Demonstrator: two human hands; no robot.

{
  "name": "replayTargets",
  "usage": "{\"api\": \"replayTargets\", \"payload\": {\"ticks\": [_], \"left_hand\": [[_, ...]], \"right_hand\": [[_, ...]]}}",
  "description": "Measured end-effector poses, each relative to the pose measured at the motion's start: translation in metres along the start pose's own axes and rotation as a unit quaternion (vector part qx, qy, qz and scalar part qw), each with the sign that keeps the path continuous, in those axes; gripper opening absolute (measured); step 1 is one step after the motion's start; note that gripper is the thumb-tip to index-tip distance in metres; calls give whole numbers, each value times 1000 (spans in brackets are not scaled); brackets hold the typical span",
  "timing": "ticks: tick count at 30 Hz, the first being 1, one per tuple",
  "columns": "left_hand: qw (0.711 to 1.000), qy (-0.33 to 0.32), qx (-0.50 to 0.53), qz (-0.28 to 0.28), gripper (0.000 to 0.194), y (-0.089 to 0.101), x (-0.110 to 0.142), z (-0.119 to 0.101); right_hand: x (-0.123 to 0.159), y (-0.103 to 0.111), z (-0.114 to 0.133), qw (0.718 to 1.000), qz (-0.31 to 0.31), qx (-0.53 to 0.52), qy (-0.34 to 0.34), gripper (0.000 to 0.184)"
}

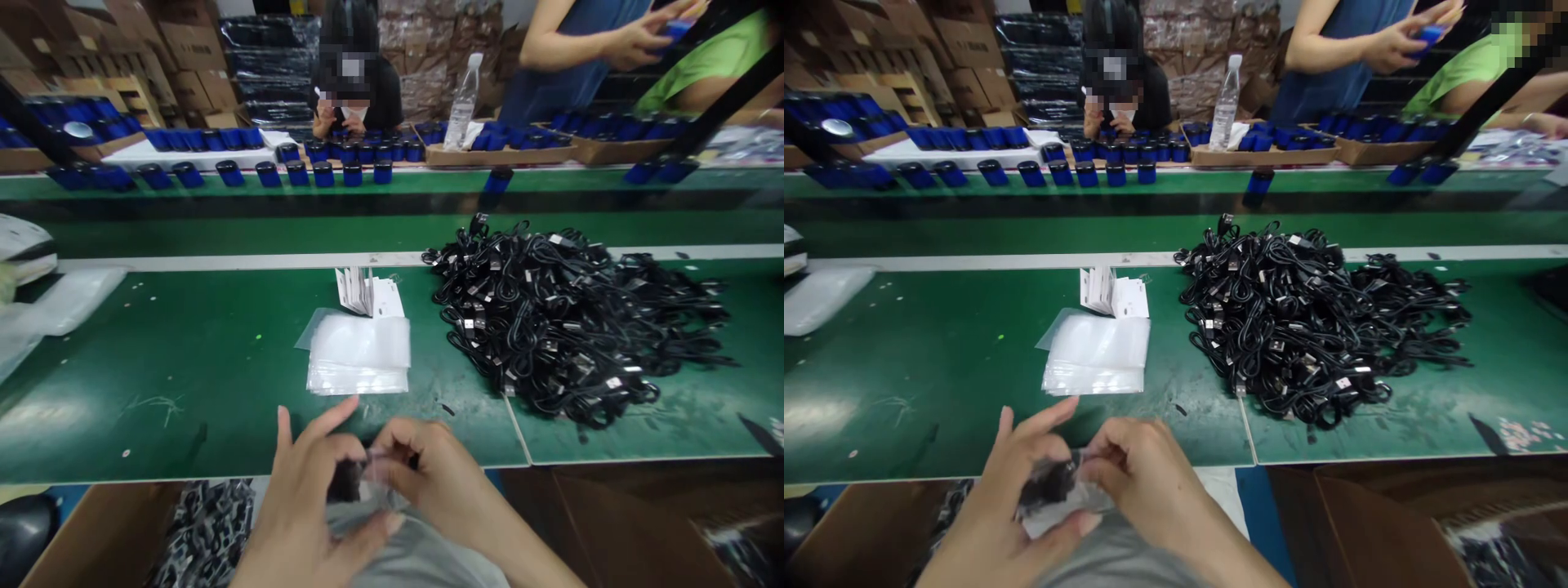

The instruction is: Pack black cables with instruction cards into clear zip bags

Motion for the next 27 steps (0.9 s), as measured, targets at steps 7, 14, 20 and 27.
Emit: {"api": "replayTargets", "payload": {"ticks": [7,14,20,27], "left_hand": [[944,274,178,41,10,-6,-12,45],[940,271,208,-28,10,-2,-7,54],[980,139,136,43,20,-2,-17,46],[982,140,122,38,22,2,-12,47]], "right_hand": [[6,7,-7,986,-9,-160,-38,21],[12,17,-11,995,-62,-65,-50,14],[9,21,-7,995,-79,-45,-30,18],[4,11,-13,995,-27,-81,-55,13]]}}
Point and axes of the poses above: each hand's wrist, its own x-axis away from the middle knuckle, its own y-axis out of the back of the hand, z = x × y, the point moved 9 cm from there along -x, towards the middle knuckle, and after that the axes turned 1 degree about -z, right-handed, at the moved point
